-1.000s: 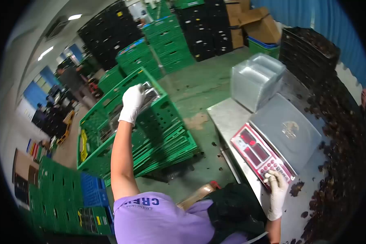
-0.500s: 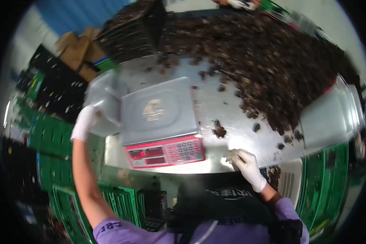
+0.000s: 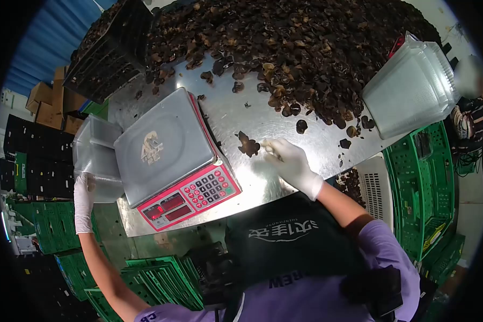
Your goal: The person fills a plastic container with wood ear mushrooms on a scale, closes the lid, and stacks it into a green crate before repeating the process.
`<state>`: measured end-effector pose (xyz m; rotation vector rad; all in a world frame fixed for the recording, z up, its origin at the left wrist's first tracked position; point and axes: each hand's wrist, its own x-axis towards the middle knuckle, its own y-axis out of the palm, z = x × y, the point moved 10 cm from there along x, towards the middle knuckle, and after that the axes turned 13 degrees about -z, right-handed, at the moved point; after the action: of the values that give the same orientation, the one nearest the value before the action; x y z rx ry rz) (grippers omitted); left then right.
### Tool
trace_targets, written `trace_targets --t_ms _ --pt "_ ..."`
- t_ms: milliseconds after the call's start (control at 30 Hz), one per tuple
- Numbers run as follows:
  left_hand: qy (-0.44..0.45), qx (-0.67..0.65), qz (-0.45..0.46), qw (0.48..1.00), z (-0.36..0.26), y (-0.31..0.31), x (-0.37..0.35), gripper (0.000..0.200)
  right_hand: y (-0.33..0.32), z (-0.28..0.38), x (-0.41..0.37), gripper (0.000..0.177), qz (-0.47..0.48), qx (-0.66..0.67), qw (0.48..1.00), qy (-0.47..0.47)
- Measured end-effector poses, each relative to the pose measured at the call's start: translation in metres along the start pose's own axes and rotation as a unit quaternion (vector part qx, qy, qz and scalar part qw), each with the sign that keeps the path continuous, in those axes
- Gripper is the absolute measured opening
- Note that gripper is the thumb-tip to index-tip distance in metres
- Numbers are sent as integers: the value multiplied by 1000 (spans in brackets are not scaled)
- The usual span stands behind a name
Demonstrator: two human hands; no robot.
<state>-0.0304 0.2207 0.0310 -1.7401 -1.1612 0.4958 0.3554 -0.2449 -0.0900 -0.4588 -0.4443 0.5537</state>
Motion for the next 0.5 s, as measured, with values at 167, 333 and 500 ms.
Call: trace_targets --t_ms 167,333,500 --pt "-19 -121 -42 992 3 -2 -1 12 54 -5 28 36 34 -131 989 -56" --pt "184 157 13 970 -11 -8 2 26 75 -44 27 31 138 360 887 254" --pt "187 174 -71 964 -22 -27 9 24 53 -56 25 25 118 569 726 367"
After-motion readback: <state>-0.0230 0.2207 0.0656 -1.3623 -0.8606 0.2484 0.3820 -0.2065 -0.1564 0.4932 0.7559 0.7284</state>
